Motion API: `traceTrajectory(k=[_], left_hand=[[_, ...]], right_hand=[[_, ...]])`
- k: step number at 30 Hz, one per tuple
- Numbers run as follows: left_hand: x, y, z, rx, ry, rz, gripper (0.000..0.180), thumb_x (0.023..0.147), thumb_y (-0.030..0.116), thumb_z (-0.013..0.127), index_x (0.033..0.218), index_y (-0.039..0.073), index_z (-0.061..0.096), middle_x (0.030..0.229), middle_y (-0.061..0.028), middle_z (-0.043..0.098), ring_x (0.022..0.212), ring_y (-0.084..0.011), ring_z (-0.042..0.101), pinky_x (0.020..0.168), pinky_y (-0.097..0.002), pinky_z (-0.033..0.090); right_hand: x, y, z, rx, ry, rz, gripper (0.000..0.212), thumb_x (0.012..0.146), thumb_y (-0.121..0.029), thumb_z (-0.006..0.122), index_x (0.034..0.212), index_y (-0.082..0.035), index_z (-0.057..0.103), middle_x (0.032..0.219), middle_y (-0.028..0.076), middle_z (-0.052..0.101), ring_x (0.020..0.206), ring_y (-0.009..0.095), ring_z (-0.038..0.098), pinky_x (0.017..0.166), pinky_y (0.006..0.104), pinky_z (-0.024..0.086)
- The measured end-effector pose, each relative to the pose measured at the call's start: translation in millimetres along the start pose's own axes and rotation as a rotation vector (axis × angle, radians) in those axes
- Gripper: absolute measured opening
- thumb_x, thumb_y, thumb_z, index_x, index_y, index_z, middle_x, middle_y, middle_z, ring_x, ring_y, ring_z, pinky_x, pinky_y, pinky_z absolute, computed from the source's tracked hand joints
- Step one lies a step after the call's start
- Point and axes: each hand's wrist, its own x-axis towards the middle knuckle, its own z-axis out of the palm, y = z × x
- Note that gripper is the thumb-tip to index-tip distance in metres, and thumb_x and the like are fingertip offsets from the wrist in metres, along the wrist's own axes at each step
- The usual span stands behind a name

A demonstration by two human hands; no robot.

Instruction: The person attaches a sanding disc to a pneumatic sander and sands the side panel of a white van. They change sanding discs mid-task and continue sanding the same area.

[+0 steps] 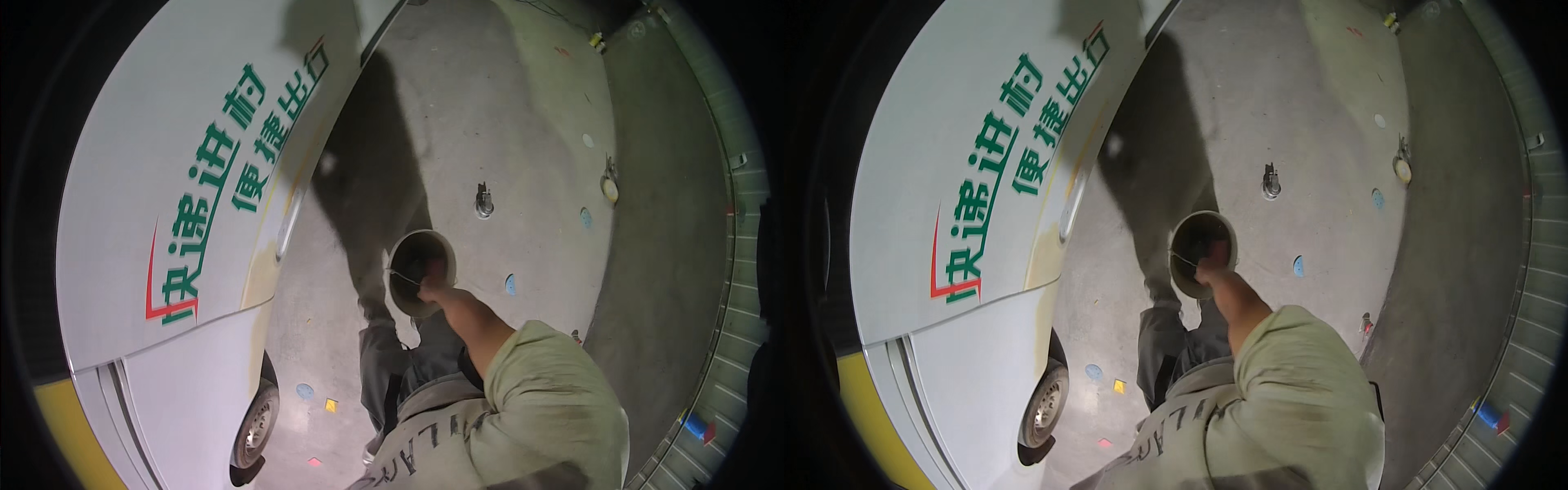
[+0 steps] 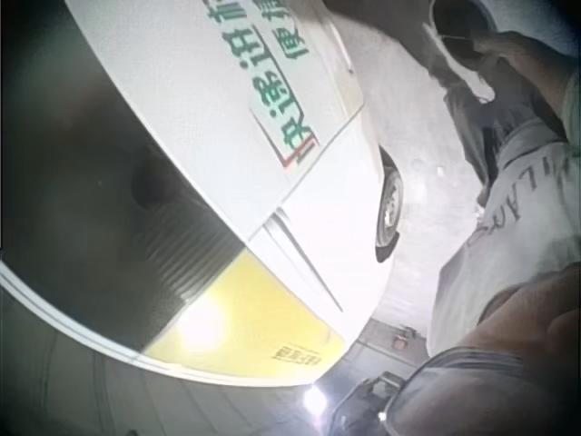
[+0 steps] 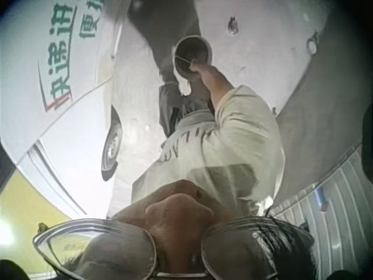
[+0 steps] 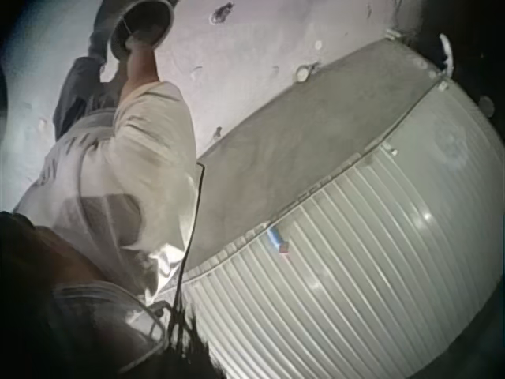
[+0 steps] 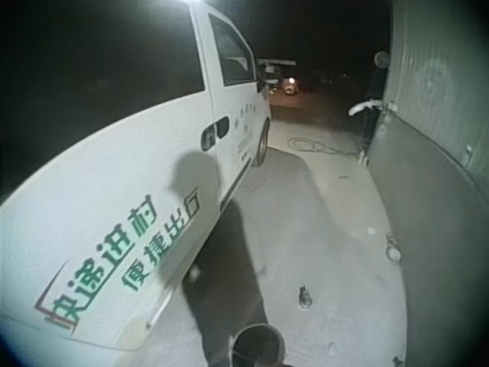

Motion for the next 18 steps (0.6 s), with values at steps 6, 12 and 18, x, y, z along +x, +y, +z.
traceTrajectory(k=[6,12,18], left_hand=[[113.5,135.6,-177.8,0.755,0.026,0.175,0.062,0.092,0.045,0.069,0.139,0.006,0.059,0.135,-0.0193,0.067,0.126,-0.0371,0.064,0.104,-0.0492,0.052],[236.5,330.0,-332.0,1.500,-0.082,0.464,0.074,0.093,0.040,0.067,0.148,-0.006,0.047,0.154,-0.0229,0.050,0.145,-0.0373,0.045,0.120,-0.0472,0.036],[301.9,493.9,-366.3,1.880,-0.142,0.294,0.075,0.102,0.045,0.055,0.160,0.001,0.035,0.169,-0.0159,0.031,0.158,-0.0312,0.024,0.130,-0.0451,0.017]], right_hand=[[-61.9,139.8,12.9,0.336,0.303,0.155,0.036,0.084,-0.039,0.069,0.092,-0.005,0.076,0.091,0.020,0.075,0.087,0.039,0.074,0.077,0.0497,0.059],[-117.0,214.0,34.7,0.205,0.061,0.286,0.036,0.084,-0.038,0.072,0.106,-0.009,0.076,0.105,0.020,0.074,0.101,0.040,0.072,0.090,0.0521,0.058],[-145.0,283.1,66.0,0.546,0.101,0.591,0.034,0.083,-0.031,0.066,0.103,-0.006,0.076,0.113,0.022,0.074,0.106,0.040,0.071,0.093,0.0505,0.058]])
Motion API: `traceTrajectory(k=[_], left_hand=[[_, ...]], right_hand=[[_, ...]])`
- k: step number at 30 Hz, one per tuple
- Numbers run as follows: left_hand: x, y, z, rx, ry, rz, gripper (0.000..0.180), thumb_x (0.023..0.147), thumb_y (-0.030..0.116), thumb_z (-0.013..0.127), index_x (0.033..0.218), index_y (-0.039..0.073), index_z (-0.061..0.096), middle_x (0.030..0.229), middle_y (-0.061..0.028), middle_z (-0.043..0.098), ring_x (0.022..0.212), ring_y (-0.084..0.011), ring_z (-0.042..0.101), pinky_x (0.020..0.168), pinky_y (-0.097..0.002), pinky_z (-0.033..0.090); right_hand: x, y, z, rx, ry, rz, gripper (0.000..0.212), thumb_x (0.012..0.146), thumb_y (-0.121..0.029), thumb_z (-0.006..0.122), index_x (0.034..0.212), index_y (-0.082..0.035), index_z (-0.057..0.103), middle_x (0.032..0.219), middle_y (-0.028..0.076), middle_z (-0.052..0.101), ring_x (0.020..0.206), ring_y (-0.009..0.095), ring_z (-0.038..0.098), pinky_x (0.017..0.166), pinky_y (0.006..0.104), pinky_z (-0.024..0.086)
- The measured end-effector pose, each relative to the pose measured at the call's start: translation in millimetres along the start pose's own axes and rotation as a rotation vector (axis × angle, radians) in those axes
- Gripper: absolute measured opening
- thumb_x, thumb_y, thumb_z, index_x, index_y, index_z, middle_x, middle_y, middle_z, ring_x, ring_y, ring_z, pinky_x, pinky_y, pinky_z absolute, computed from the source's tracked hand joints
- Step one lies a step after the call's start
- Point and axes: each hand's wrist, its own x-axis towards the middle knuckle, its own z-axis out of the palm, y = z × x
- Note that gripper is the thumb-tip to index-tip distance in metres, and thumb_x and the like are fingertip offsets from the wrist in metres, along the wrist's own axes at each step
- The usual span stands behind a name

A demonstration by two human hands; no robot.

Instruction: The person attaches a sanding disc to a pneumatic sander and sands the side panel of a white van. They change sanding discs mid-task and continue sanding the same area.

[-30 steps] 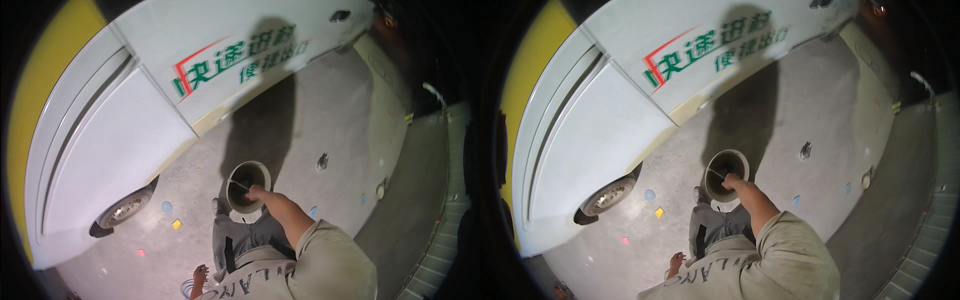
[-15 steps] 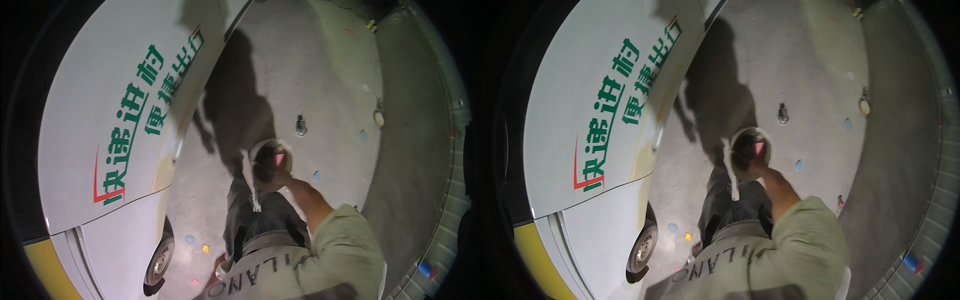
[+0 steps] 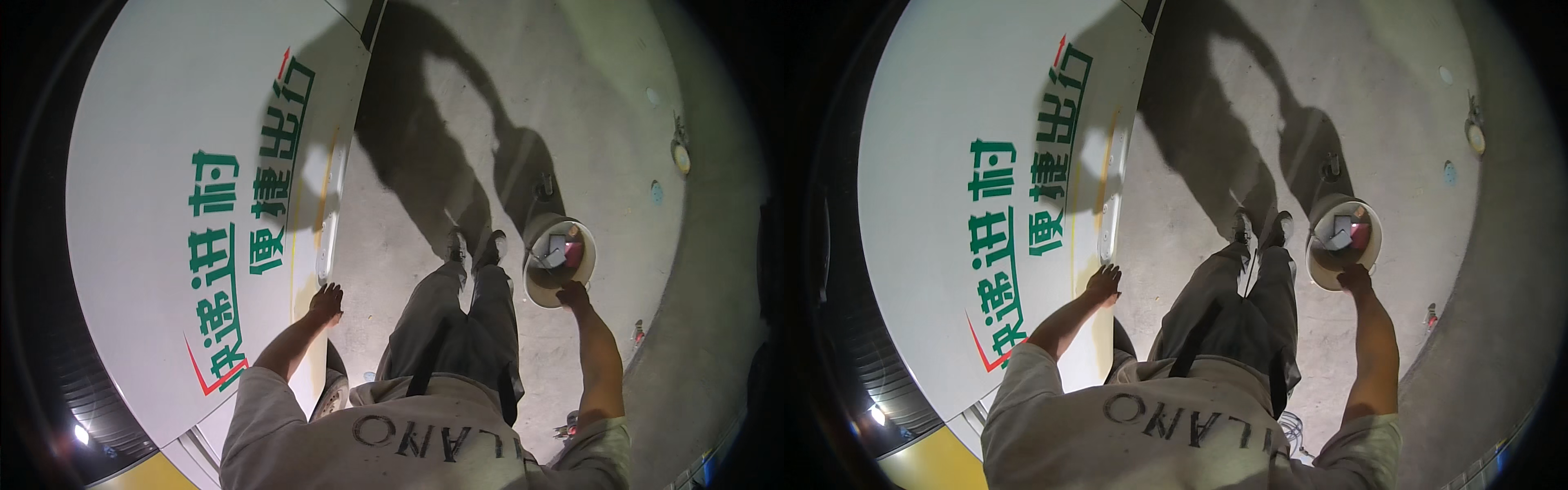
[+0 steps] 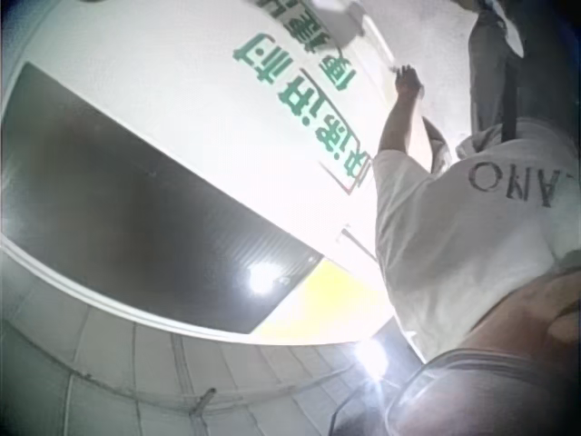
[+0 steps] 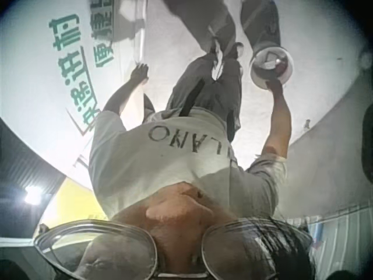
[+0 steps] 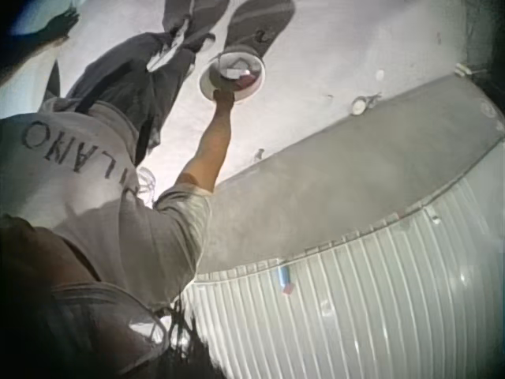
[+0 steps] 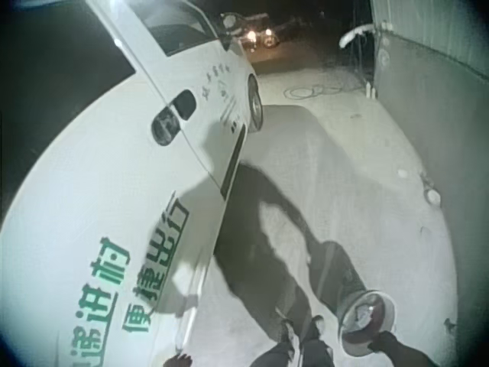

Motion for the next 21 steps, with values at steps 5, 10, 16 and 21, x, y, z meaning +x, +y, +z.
traceTrajectory(k=[5,10,16,21], left_hand=[[6.5,-8.1,-49.3,0.118,-0.181,0.037,0.074,0.104,0.044,0.052,0.160,0.000,0.034,0.170,-0.0152,0.030,0.158,-0.0309,0.024,0.130,-0.0438,0.016],[3.8,17.1,-64.6,0.216,-0.385,0.103,0.073,0.104,0.043,0.052,0.160,0.001,0.033,0.171,-0.0143,0.027,0.160,-0.0288,0.021,0.131,-0.0439,0.015],[6.9,15.7,-54.9,0.306,-0.514,0.110,0.079,0.103,0.045,0.054,0.163,0.001,0.027,0.174,-0.0132,0.021,0.161,-0.0277,0.015,0.132,-0.0427,0.010],[19.1,-28.5,-14.9,0.426,-0.548,0.073,0.086,0.100,0.053,0.056,0.163,0.002,0.028,0.174,-0.0124,0.021,0.161,-0.0266,0.013,0.132,-0.0413,0.008]], right_hand=[[7.3,70.3,33.3,0.025,0.044,0.019,0.027,0.084,-0.027,0.065,0.093,-0.005,0.076,0.101,0.019,0.074,0.102,0.040,0.069,0.093,0.0495,0.057],[-18.2,104.8,47.0,0.285,0.155,0.183,0.032,0.090,-0.029,0.064,0.076,0.000,0.068,0.084,0.024,0.070,0.085,0.044,0.069,0.077,0.0529,0.053],[-41.8,82.4,52.2,0.341,0.142,0.157,0.039,0.098,-0.034,0.063,0.081,0.001,0.067,0.082,0.024,0.071,0.083,0.044,0.070,0.076,0.0517,0.055],[-59.4,51.7,83.3,0.230,0.190,0.164,0.065,0.097,-0.038,0.072,0.143,0.003,0.052,0.140,0.028,0.058,0.131,0.043,0.054,0.112,0.0499,0.043]])
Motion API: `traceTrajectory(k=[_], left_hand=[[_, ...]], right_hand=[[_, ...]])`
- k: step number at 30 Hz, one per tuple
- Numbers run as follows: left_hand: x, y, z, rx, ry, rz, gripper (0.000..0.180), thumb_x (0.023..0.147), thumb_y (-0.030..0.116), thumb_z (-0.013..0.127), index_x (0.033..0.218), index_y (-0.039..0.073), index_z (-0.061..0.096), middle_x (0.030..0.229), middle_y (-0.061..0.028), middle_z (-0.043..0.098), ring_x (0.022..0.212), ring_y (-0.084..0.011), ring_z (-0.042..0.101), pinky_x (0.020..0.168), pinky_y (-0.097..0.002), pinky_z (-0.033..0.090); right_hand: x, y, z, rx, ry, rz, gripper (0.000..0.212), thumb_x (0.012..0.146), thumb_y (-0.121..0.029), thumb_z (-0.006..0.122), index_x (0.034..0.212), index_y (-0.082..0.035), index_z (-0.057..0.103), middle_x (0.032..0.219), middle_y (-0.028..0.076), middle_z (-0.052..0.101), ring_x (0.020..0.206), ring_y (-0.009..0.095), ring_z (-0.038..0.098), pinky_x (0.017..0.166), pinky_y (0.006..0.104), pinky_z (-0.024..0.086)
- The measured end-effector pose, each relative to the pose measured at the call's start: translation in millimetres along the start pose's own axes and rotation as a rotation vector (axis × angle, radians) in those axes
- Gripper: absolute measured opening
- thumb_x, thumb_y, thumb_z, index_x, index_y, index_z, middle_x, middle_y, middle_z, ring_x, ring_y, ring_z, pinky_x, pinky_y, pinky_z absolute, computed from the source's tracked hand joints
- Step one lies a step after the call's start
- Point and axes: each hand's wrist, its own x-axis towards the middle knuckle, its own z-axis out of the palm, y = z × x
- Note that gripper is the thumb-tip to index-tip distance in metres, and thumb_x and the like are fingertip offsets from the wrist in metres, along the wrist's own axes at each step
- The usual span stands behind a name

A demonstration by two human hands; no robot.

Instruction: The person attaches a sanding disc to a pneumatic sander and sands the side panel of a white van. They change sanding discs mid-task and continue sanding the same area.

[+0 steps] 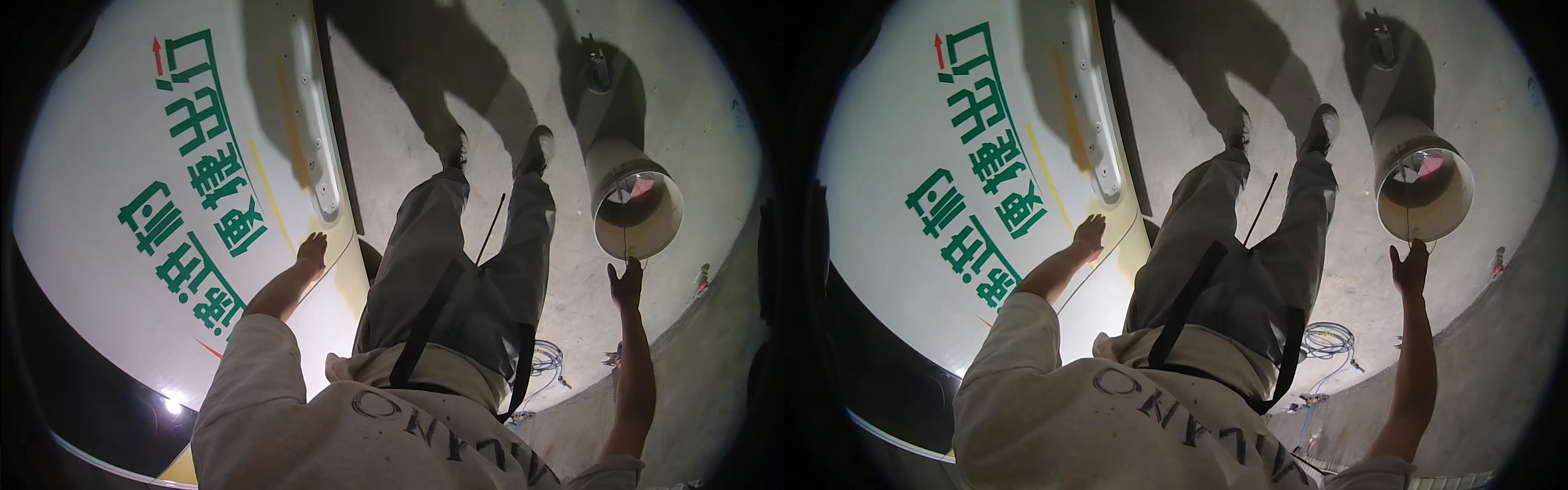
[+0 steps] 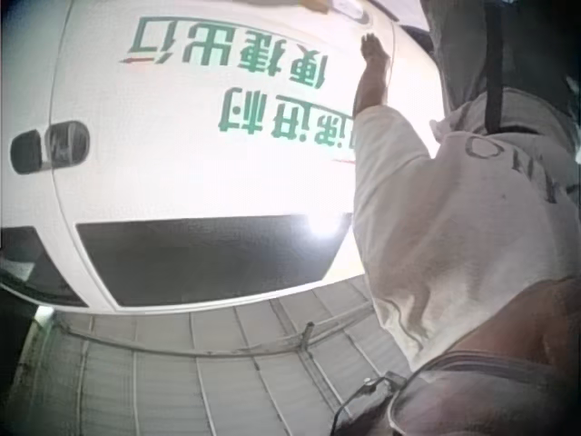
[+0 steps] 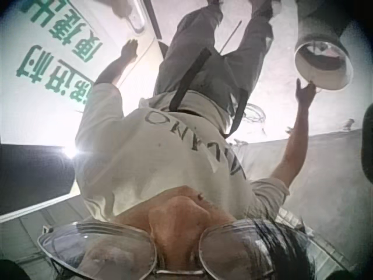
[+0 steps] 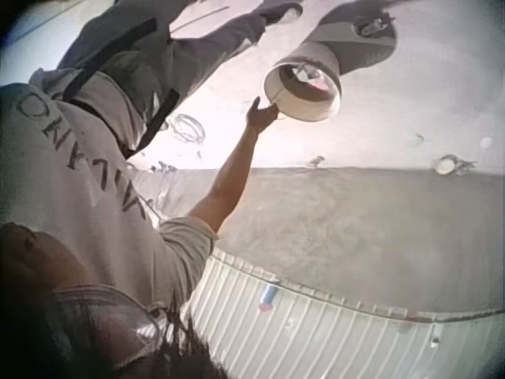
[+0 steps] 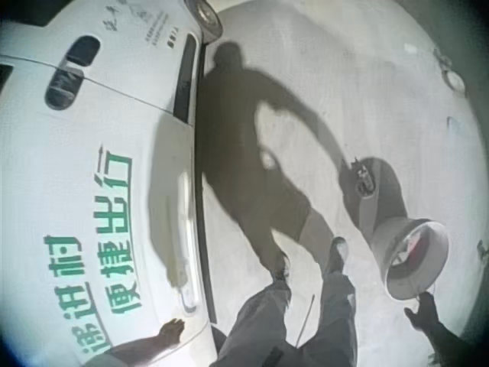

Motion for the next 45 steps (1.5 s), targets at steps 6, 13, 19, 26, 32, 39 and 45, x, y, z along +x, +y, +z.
traceTrajectory(k=[6,13,19,26,32,39,45], left_hand=[[63.7,-94.9,37.2,0.449,0.175,-0.035,0.091,0.103,0.066,0.038,0.166,0.003,0.019,0.176,-0.0078,0.011,0.162,-0.0241,0.006,0.132,-0.0452,0.002],[129.2,-45.2,83.1,0.521,0.240,0.176,0.088,0.105,0.061,0.038,0.162,-0.004,0.027,0.174,-0.0203,0.011,0.162,-0.0364,0.005,0.131,-0.0503,-0.002],[136.2,20.1,109.2,0.571,0.141,0.252,0.088,0.105,0.063,0.034,0.161,-0.005,0.030,0.174,-0.0211,0.009,0.161,-0.0397,0.004,0.130,-0.0544,-0.001],[221.2,42.8,111.1,0.538,0.024,0.306,0.081,0.107,0.059,0.033,0.160,-0.002,0.035,0.175,-0.0180,0.012,0.162,-0.0356,0.007,0.130,-0.0521,0.001],[333.1,45.4,101.2,0.530,-0.112,0.215,0.084,0.107,0.061,0.030,0.165,0.000,0.024,0.175,-0.0160,0.014,0.162,-0.0341,0.012,0.131,-0.0501,0.006],[271.1,67.4,124.5,0.668,-0.075,0.341,0.090,0.106,0.066,0.026,0.164,-0.002,0.024,0.174,-0.0176,0.016,0.161,-0.0363,0.012,0.130,-0.0506,0.004],[206.1,14.1,81.8,0.578,0.016,0.330,0.088,0.105,0.064,0.030,0.163,-0.003,0.025,0.175,-0.0188,0.011,0.161,-0.0365,0.007,0.130,-0.0529,0.002]], right_hand=[[-0.1,-41.0,30.4,0.024,0.488,0.002,0.089,0.099,-0.043,0.070,0.162,0.000,0.025,0.163,0.026,0.034,0.150,0.045,0.031,0.124,0.0539,0.028],[6.2,-177.2,67.7,0.019,0.593,-0.017,0.087,0.098,-0.040,0.071,0.160,0.004,0.028,0.163,0.028,0.031,0.150,0.046,0.030,0.125,0.0556,0.022],[-52.2,-301.7,139.8,0.395,0.165,-0.274,0.089,0.093,-0.025,0.072,0.161,0.005,0.023,0.165,0.025,0.031,0.154,0.043,0.026,0.127,0.0495,0.019],[-57.5,-353.9,152.6,0.273,-0.027,-0.201,0.086,0.087,-0.026,0.078,0.155,0.005,0.036,0.160,0.025,0.038,0.147,0.044,0.038,0.123,0.0516,0.032],[-38.5,-336.9,134.1,0.163,-0.136,-0.209,0.083,0.085,-0.023,0.075,0.154,0.005,0.037,0.159,0.025,0.041,0.146,0.042,0.042,0.122,0.0529,0.034],[-33.3,-325.1,136.4,0.267,-0.109,-0.245,0.083,0.080,-0.021,0.076,0.151,0.005,0.041,0.157,0.025,0.043,0.143,0.045,0.045,0.119,0.0538,0.038],[-42.7,-322.0,151.8,0.322,-0.074,-0.135,0.083,0.079,-0.023,0.077,0.150,0.003,0.043,0.158,0.023,0.042,0.141,0.042,0.047,0.119,0.0501,0.038]])
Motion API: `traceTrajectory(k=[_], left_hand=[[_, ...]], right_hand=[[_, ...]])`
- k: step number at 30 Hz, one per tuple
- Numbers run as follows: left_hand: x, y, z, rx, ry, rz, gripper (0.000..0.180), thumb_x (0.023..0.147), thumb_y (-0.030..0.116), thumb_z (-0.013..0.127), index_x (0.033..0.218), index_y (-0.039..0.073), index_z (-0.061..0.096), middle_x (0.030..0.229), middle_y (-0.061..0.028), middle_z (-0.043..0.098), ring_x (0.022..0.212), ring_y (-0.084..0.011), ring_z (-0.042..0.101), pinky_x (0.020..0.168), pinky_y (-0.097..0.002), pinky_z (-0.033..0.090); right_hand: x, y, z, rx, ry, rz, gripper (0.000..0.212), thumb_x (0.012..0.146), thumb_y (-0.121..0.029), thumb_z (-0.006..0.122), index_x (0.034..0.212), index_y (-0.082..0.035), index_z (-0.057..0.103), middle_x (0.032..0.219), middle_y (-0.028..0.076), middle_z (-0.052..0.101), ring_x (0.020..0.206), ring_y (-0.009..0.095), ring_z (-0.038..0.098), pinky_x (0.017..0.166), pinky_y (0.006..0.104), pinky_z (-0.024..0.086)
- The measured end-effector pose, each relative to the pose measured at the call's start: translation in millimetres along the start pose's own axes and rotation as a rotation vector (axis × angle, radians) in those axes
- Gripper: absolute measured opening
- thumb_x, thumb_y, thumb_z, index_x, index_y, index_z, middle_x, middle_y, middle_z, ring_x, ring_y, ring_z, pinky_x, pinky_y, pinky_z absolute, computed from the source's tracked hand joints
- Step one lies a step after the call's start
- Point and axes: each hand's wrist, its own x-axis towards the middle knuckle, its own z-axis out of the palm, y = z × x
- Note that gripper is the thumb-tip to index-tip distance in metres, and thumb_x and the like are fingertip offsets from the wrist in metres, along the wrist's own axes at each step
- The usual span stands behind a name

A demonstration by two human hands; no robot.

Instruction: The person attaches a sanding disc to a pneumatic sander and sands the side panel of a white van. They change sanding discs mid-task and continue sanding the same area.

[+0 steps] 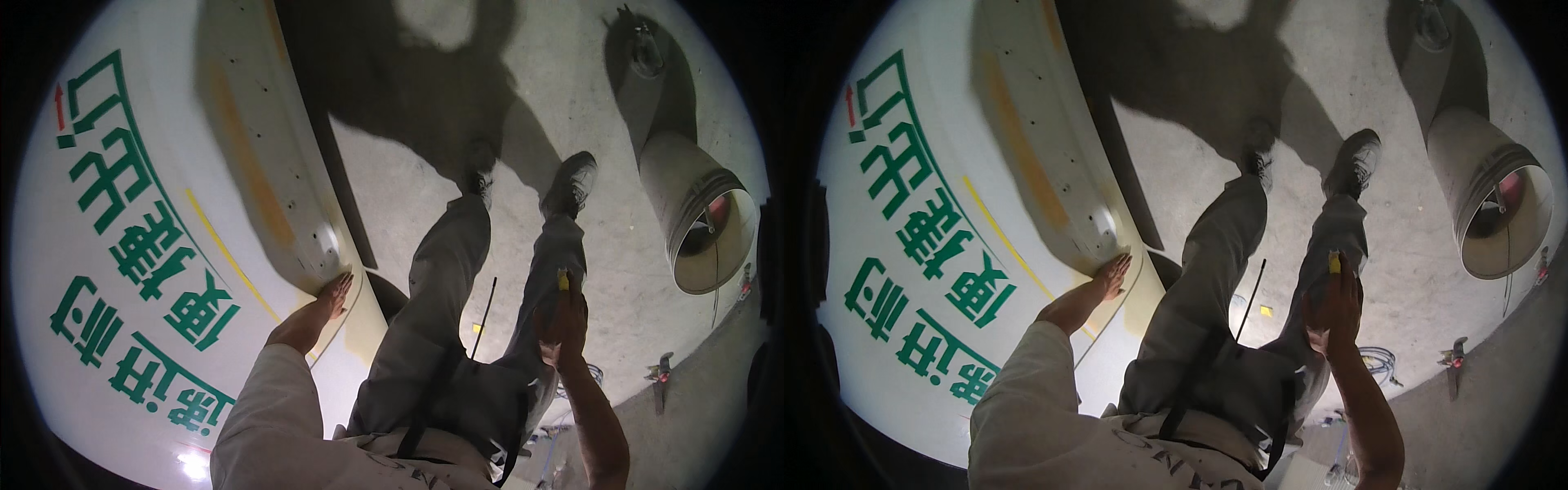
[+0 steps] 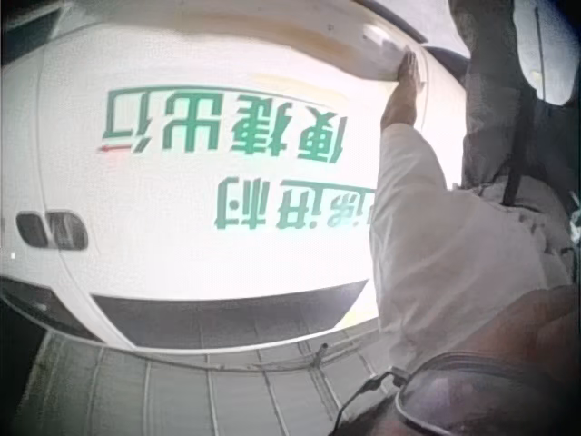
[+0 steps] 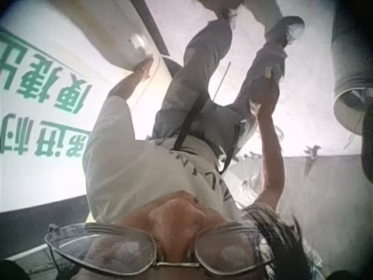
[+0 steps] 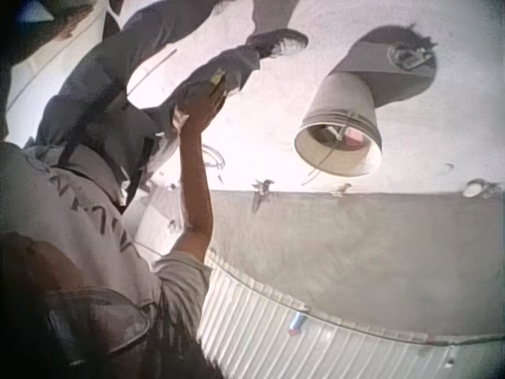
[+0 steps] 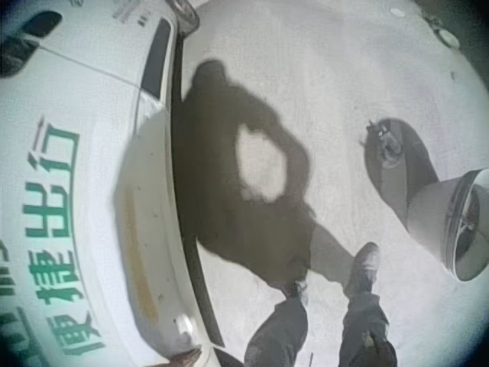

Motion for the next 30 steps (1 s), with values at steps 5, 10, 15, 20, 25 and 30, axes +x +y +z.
traceTrajectory(k=[5,10,15,20,25,30], left_hand=[[-68.1,-150.5,-12.0,-0.768,0.540,-0.423,0.099,0.091,0.052,0.069,0.162,-0.001,0.026,0.170,-0.0159,0.028,0.158,-0.0295,0.023,0.129,-0.0398,0.023],[-213.2,-312.3,-50.4,-0.616,0.685,-0.584,0.096,0.089,0.042,0.076,0.161,-0.001,0.029,0.165,-0.0197,0.036,0.153,-0.0344,0.034,0.127,-0.0423,0.028],[-287.1,-443.9,-96.4,-0.378,0.854,-0.975,0.087,0.089,0.036,0.078,0.157,-0.001,0.038,0.163,-0.0190,0.040,0.152,-0.0361,0.036,0.126,-0.0431,0.030],[-260.6,-405.8,-82.3,-0.445,0.919,-1.002,0.093,0.090,0.033,0.078,0.160,-0.005,0.029,0.166,-0.0216,0.032,0.155,-0.0354,0.030,0.130,-0.0415,0.023],[-215.2,-263.0,-55.3,-0.644,0.749,-0.801,0.101,0.091,0.034,0.076,0.162,-0.008,0.018,0.170,-0.0243,0.021,0.159,-0.0370,0.020,0.131,-0.0400,0.015],[-182.2,-152.9,-43.8,-0.607,0.510,-0.678,0.101,0.093,0.050,0.067,0.162,-0.007,0.019,0.171,-0.0221,0.019,0.160,-0.0375,0.014,0.132,-0.0412,0.009]], right_hand=[[-3.9,-5.2,9.2,0.009,-0.003,0.101,0.085,0.080,-0.024,0.077,0.151,0.003,0.040,0.159,0.021,0.042,0.142,0.042,0.045,0.119,0.0480,0.037],[-2.6,-8.6,19.7,0.082,0.040,0.135,0.082,0.082,-0.027,0.074,0.150,0.004,0.040,0.160,0.022,0.040,0.144,0.042,0.043,0.120,0.0492,0.035],[-8.0,-1.4,37.9,0.083,0.132,0.134,0.081,0.083,-0.028,0.074,0.150,0.004,0.041,0.159,0.023,0.041,0.142,0.042,0.045,0.119,0.0501,0.036],[-12.9,6.9,47.3,0.053,0.165,0.093,0.084,0.079,-0.025,0.076,0.151,0.003,0.041,0.159,0.022,0.042,0.141,0.041,0.047,0.118,0.0489,0.037],[-10.1,10.6,42.9,0.120,0.108,0.083,0.087,0.079,-0.026,0.077,0.154,0.000,0.040,0.159,0.021,0.041,0.141,0.039,0.047,0.118,0.0468,0.038],[-14.5,20.1,32.7,0.183,0.101,0.122,0.090,0.080,-0.029,0.078,0.156,-0.004,0.037,0.160,0.020,0.040,0.142,0.039,0.045,0.117,0.0458,0.039]])
